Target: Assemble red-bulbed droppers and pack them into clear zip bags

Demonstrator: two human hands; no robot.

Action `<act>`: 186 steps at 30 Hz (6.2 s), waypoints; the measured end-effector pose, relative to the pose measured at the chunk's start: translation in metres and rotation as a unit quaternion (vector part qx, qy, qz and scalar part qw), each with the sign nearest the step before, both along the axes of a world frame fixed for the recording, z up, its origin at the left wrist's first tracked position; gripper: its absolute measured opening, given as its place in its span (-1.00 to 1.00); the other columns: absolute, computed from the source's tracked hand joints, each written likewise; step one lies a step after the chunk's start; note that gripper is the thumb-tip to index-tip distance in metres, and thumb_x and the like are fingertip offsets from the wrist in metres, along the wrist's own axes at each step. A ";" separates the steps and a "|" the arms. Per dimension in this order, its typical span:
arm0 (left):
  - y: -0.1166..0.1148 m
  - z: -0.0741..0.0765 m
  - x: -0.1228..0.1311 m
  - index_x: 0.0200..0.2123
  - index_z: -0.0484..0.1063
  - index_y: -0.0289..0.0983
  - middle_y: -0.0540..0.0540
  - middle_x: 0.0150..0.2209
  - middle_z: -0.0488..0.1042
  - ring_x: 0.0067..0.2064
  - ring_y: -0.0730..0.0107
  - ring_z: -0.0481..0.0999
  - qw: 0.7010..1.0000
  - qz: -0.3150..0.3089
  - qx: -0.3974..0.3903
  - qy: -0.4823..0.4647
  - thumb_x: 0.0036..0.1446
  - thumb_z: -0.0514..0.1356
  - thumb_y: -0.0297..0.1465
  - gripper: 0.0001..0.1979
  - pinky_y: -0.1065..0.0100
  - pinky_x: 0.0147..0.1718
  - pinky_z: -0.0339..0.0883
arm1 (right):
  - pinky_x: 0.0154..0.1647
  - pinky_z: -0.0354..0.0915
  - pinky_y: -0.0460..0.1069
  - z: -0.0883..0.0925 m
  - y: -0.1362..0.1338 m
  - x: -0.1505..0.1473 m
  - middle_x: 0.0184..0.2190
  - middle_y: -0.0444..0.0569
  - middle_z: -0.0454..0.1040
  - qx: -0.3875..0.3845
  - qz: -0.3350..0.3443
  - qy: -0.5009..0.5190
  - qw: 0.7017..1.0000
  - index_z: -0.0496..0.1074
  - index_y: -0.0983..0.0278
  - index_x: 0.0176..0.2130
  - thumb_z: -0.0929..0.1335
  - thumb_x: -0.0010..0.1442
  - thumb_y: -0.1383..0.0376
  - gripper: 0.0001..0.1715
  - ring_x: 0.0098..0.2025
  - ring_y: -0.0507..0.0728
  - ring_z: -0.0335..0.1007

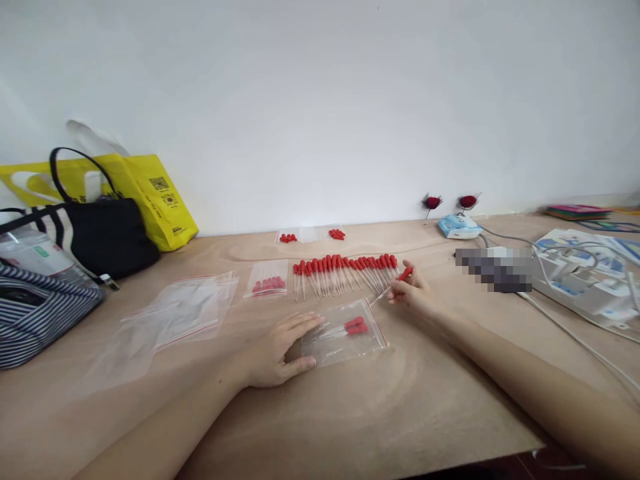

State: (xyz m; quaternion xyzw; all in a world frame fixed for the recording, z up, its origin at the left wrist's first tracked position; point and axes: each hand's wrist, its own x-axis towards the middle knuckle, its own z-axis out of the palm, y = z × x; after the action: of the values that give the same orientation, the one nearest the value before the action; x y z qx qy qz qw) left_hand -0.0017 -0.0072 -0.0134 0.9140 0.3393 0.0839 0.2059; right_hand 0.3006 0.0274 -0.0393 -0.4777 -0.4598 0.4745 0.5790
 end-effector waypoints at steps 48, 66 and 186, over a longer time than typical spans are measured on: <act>-0.001 0.001 0.001 0.18 -0.02 -0.12 -0.06 0.21 0.06 0.20 0.15 0.04 1.000 0.001 -0.002 -0.002 0.10 0.07 -0.20 -0.41 0.07 0.13 -0.01 | -0.28 0.24 0.07 0.021 0.093 -0.015 -0.39 0.20 0.49 -0.135 -0.131 -0.540 0.821 0.45 0.33 -0.49 0.39 -0.17 0.15 -0.72 -0.23 0.31 0.40; 0.000 0.000 0.001 0.19 -0.04 -0.14 -0.07 0.22 0.03 0.21 0.20 0.01 1.000 -0.008 0.002 0.011 0.11 0.06 -0.22 -0.41 0.10 0.15 -0.05 | -0.58 0.21 -0.11 0.016 0.027 0.010 -0.58 -0.20 0.30 0.021 -0.065 -0.158 0.985 0.22 0.23 -0.36 0.32 -0.14 -0.10 -0.49 -0.60 -0.04 0.23; 0.000 -0.001 0.000 0.19 -0.05 -0.14 -0.08 0.22 0.02 0.21 0.18 0.01 1.000 -0.005 0.004 0.012 0.14 0.03 -0.17 -0.42 0.10 0.14 -0.03 | -0.61 0.14 -0.15 -0.004 -0.005 -0.011 -0.61 -0.20 0.24 -0.037 -0.075 0.177 0.981 0.36 0.27 -0.45 0.39 -0.10 0.29 -0.86 -0.61 -0.07 0.10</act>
State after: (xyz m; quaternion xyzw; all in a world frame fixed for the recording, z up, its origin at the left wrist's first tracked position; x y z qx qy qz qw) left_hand -0.0012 -0.0069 -0.0146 0.9174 0.3368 0.0735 0.1988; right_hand 0.2897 0.0223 -0.0434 -0.4400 -0.2949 0.5237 0.6672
